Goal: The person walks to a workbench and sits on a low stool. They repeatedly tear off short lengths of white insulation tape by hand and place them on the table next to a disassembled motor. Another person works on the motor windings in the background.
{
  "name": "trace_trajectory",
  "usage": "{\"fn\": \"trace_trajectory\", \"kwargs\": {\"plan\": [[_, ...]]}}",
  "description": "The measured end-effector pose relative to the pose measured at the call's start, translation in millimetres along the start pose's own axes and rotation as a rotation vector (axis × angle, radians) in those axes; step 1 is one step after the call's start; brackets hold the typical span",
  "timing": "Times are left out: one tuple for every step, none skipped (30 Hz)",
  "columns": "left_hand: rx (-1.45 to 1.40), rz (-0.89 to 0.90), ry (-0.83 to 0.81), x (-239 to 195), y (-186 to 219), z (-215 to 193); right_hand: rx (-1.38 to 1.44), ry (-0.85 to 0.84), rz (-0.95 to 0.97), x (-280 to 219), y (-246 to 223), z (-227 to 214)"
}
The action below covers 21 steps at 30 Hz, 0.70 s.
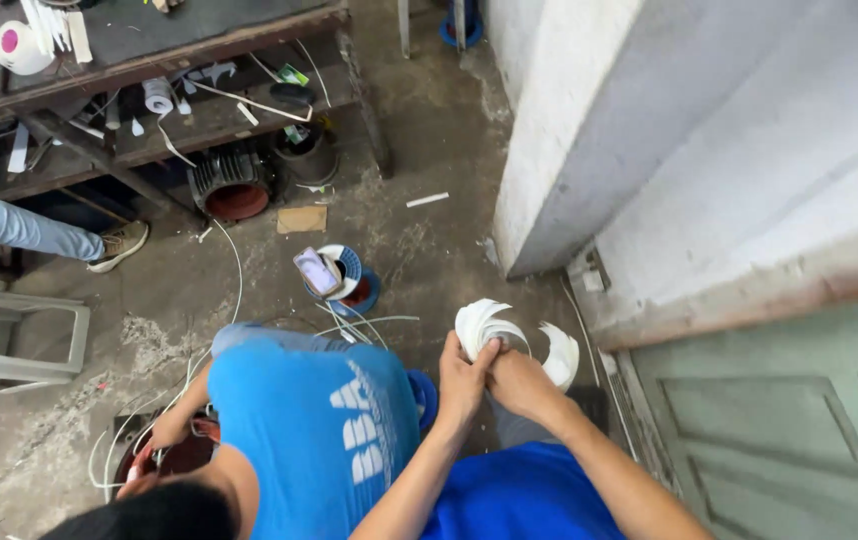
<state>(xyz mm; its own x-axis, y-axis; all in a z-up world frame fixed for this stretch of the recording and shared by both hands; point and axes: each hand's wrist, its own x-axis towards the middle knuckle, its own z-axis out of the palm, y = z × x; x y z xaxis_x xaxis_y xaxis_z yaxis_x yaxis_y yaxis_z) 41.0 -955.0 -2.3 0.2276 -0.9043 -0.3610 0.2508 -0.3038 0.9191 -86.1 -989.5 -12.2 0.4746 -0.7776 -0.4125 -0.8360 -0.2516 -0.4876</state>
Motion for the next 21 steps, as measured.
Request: {"fn": "trace_trajectory", "kwargs": {"plan": [[-0.011, -0.001, 0.02, 22.2, 18.6, 3.3, -0.01, -0.015, -0.014, 24.7, 2.7, -13.8], [0.034, 0.023, 0.033, 43.5, 38.0, 6.0, -0.014, -0.037, -0.034, 48.5, 4.4, -27.8], [0.081, 0.043, 0.049, 61.8, 58.5, 7.3, -0.016, -0.062, -0.057, 70.3, 3.8, -41.1], [0.074, 0.039, 0.072, 86.0, 62.1, 7.8, -0.023, -0.08, -0.073, 92.8, 1.9, -57.8], [0.061, 0.071, 0.092, 113.6, 64.6, 7.5, -0.025, -0.107, -0.1, 119.0, 0.6, -74.1], [0.048, 0.102, 0.111, 140.3, 67.8, 6.1, -0.026, -0.134, -0.126, 144.7, -2.4, -90.1], [0.038, 0.109, 0.135, 168.4, 69.1, 6.5, -0.04, -0.144, -0.146, 158.0, -18.0, -128.3], [-0.122, 0.1, 0.194, 196.6, 70.6, 5.5, -0.027, -0.196, -0.268, 171.5, -34.9, -165.6], [-0.283, 0.073, 0.252, 217.7, 64.6, 4.5, -0.006, -0.262, -0.376, 179.5, -49.7, -195.9], [-0.295, 0.062, 0.275, 236.8, 57.2, 3.1, -0.012, -0.288, -0.382, 205.1, -38.0, -185.5], [-0.362, 0.062, 0.292, 260.6, 52.0, 2.9, -0.066, -0.289, -0.382, 233.2, -25.7, -177.8], [-0.43, 0.064, 0.31, 284.1, 47.3, 2.6, -0.12, -0.289, -0.383, 260.7, -13.6, -170.3], [-0.438, 0.07, 0.32, 300.4, 55.8, -2.0, -0.13, -0.294, -0.392, 281.2, -18.3, -180.4], [-0.4, 0.072, 0.316, 317.1, 64.4, -6.8, -0.154, -0.316, -0.339, 302.3, -23.3, -190.5], [-0.358, 0.075, 0.305, 338.0, 72.4, -12.8, -0.174, -0.329, -0.282, 326.4, -27.6, -199.7], [-0.363, 0.083, 0.308, 361.2, 80.0, -15.5, -0.182, -0.326, -0.287, 354.4, -23.3, -202.9], [-0.282, 0.081, 0.326, 382.5, 89.6, -21.0, -0.183, -0.314, -0.232, 380.6, -21.9, -205.3], [-0.201, 0.079, 0.345, 403.2, 99.0, -26.7, -0.184, -0.301, -0.176, 406.3, -20.6, -207.3], [-0.192, 0.082, 0.332, 433.1, 103.4, -29.9, -0.175, -0.29, -0.171, 427.8, -26.6, -210.8], [-0.297, 0.061, 0.401, 462.3, 108.4, -33.1, -0.169, -0.25, -0.165, 448.8, -33.1, -214.7], [-0.403, 0.041, 0.463, 493.6, 118.0, -35.0, -0.165, -0.205, -0.156, 470.7, -41.1, -223.2]]}}
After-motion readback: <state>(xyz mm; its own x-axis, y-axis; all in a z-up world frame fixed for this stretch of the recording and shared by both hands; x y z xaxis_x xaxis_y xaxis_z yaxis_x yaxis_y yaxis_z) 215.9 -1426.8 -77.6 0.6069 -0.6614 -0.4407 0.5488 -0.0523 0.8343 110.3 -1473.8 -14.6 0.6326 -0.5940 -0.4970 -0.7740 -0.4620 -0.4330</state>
